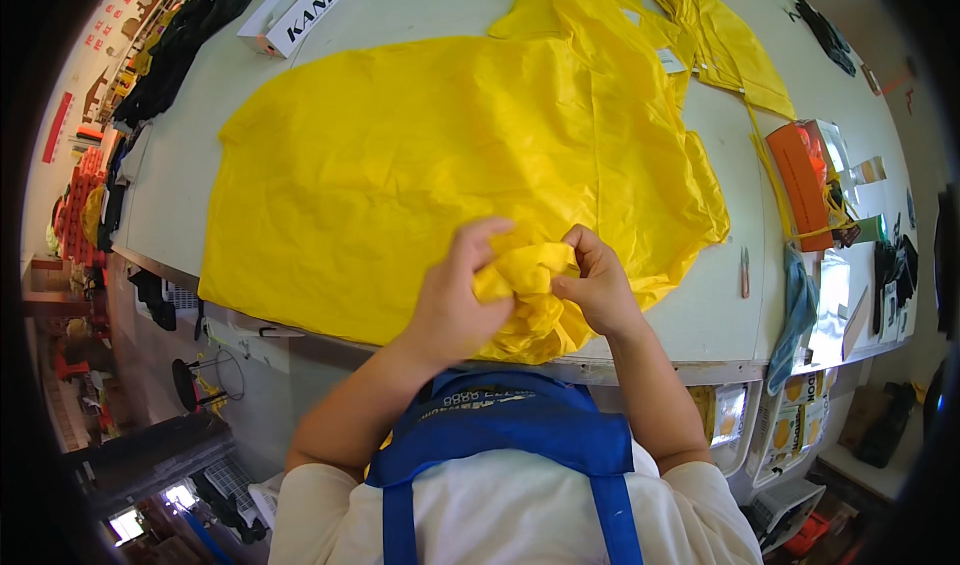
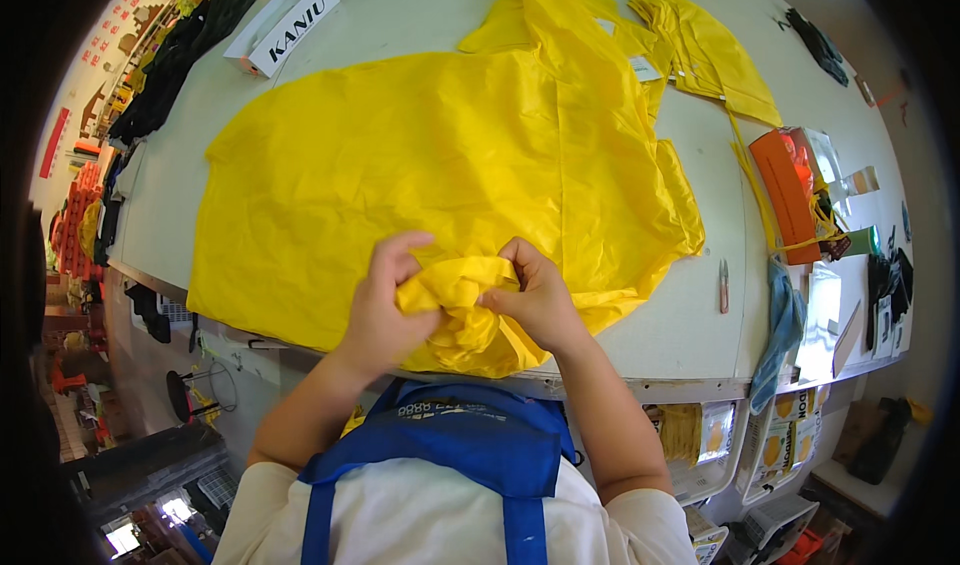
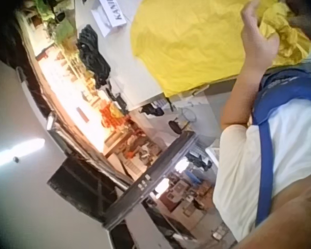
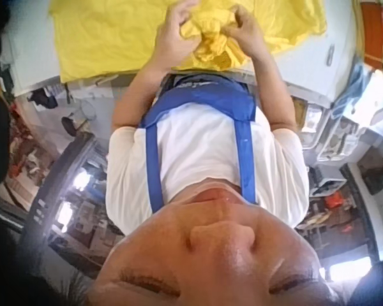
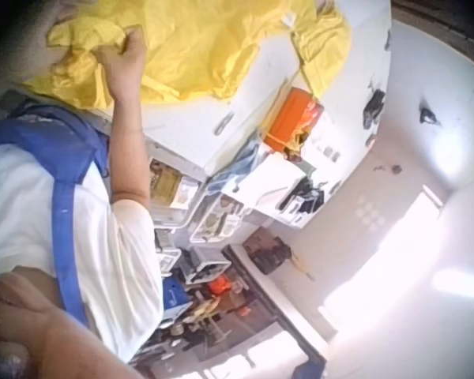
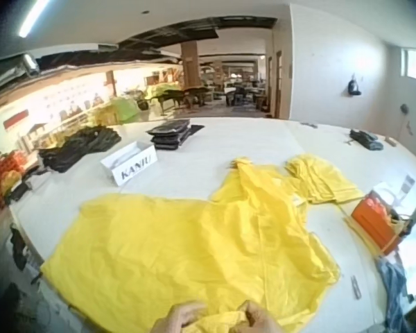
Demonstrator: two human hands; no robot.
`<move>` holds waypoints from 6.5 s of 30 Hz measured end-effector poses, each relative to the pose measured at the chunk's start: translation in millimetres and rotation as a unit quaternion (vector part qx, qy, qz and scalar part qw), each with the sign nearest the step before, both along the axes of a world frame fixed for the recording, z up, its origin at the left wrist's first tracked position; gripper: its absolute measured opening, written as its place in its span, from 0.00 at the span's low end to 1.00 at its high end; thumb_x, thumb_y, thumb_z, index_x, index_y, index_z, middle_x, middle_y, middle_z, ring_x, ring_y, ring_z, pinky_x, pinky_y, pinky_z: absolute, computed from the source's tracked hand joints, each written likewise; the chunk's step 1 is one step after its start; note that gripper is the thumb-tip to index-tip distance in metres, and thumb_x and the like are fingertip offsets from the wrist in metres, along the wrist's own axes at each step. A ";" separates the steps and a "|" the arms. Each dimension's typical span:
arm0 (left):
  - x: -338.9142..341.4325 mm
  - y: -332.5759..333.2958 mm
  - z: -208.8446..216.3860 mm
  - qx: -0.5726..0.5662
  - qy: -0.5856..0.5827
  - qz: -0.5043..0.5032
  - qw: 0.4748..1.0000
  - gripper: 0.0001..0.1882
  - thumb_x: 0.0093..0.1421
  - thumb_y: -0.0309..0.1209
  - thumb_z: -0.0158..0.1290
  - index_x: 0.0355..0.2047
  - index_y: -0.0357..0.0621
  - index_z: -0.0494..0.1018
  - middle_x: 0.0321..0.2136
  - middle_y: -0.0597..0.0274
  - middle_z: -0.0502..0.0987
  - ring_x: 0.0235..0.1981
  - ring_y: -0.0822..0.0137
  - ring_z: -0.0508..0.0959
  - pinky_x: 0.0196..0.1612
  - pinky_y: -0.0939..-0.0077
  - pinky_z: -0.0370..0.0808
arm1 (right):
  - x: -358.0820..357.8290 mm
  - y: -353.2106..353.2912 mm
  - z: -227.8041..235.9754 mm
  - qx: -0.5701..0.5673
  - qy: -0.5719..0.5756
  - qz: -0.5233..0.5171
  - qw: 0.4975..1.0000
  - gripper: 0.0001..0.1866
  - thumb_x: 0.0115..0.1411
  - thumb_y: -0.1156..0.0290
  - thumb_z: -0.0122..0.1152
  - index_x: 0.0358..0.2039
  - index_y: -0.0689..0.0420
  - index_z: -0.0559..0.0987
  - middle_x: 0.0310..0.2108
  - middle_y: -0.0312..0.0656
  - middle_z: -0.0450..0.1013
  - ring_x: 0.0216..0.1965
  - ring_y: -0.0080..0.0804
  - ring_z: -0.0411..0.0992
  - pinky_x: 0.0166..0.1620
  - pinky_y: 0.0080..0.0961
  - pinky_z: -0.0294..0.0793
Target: The person folds a yellow raincoat on a table, aligns the sleeves, folds the body, and secures it with a small clip. The folded coat is placed on a stack of similar items.
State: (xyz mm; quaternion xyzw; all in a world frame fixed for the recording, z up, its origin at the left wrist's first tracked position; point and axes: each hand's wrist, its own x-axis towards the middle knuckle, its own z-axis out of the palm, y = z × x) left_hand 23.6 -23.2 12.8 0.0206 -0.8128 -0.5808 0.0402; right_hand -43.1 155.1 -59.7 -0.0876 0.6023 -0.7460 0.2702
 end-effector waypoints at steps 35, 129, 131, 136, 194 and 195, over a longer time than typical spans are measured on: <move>105.1 -247.9 -147.7 -0.098 -0.283 0.246 0.922 0.17 0.58 0.36 0.53 0.42 0.35 0.70 0.32 0.54 0.76 0.31 0.64 0.77 0.30 0.72 0.74 | 86.3 26.3 -87.4 0.561 0.449 0.287 0.634 0.35 0.47 0.72 0.57 0.57 0.28 0.68 0.66 0.38 0.49 0.68 0.52 0.40 0.63 0.65 0.35; 91.3 -291.7 -147.5 -0.170 -0.367 0.020 0.914 0.17 0.54 0.40 0.58 0.35 0.39 0.74 0.30 0.53 0.77 0.31 0.56 0.76 0.36 0.69 0.71 | -182.8 275.0 -73.1 0.364 -0.050 -0.525 0.768 0.10 0.58 0.60 0.54 0.28 0.53 0.73 0.15 0.33 0.61 0.12 0.23 0.57 0.15 0.17 0.56; 110.4 -336.7 -109.8 0.101 -0.289 0.173 0.936 0.11 0.60 0.36 0.53 0.32 0.38 0.75 0.31 0.61 0.78 0.30 0.69 0.76 0.36 0.77 0.72 | -200.8 312.1 -63.8 0.356 -0.010 -0.521 0.775 0.09 0.59 0.63 0.54 0.32 0.55 0.76 0.17 0.34 0.65 0.12 0.23 0.58 0.15 0.16 0.58; 143.5 -384.8 -1.2 0.274 -0.061 0.338 0.898 0.16 0.60 0.30 0.52 0.46 0.36 0.70 0.35 0.60 0.78 0.33 0.69 0.78 0.41 0.76 0.73 | -206.2 339.9 -14.9 0.114 0.013 -0.581 0.805 0.15 0.62 0.60 0.50 0.43 0.56 0.74 0.32 0.36 0.72 0.24 0.24 0.69 0.22 0.14 0.68; 42.1 -276.6 -161.7 -0.195 -0.126 0.277 0.933 0.14 0.58 0.29 0.55 0.45 0.42 0.71 0.39 0.53 0.74 0.38 0.60 0.75 0.41 0.68 0.73 | 17.4 37.9 -77.5 0.550 0.377 -0.033 0.745 0.30 0.54 0.75 0.58 0.58 0.60 0.63 0.58 0.52 0.60 0.60 0.52 0.55 0.63 0.43 0.51; 46.6 -233.2 -165.2 -0.080 -0.060 0.216 0.971 0.09 0.56 0.29 0.56 0.37 0.42 0.74 0.29 0.59 0.76 0.28 0.66 0.76 0.31 0.74 0.74 | 31.7 25.2 -71.2 0.553 0.334 0.024 0.763 0.31 0.52 0.68 0.61 0.57 0.58 0.64 0.59 0.51 0.58 0.62 0.53 0.52 0.62 0.46 0.48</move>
